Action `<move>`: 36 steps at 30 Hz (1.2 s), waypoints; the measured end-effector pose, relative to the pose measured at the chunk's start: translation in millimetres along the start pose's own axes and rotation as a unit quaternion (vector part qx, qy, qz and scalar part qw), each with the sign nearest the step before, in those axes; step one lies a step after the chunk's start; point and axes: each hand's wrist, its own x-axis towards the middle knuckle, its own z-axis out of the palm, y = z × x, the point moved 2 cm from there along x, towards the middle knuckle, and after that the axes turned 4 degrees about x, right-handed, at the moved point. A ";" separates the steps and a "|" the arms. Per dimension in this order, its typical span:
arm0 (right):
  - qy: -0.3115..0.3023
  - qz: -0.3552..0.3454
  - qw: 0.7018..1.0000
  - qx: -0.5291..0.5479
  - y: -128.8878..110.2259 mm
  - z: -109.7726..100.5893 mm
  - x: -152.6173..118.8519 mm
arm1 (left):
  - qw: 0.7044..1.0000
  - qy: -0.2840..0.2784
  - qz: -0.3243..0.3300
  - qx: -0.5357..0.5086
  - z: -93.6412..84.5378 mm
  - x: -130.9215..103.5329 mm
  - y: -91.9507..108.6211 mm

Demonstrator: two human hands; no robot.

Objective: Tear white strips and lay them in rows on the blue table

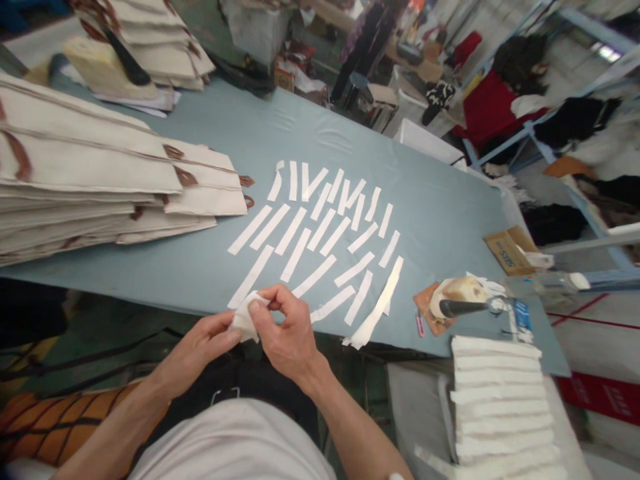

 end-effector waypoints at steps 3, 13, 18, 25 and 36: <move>-0.012 0.006 1.000 0.014 -1.9 -1.8 1.4 | 0.998 0.040 -0.006 0.051 2.7 8.1 0.8; 0.088 0.049 0.988 0.113 20.8 -30.7 22.2 | 0.991 0.080 -0.013 0.106 19.2 6.4 -11.2; 0.162 0.056 0.973 0.156 28.9 -42.2 28.5 | 0.977 0.139 -0.012 0.159 20.6 16.6 -22.9; 0.209 0.041 0.958 0.194 33.6 -53.8 34.0 | 0.973 0.160 -0.009 0.169 22.0 25.7 -34.0; 0.201 0.024 0.970 0.136 39.7 -92.8 59.2 | 0.990 0.092 -0.004 0.110 29.8 35.1 -17.9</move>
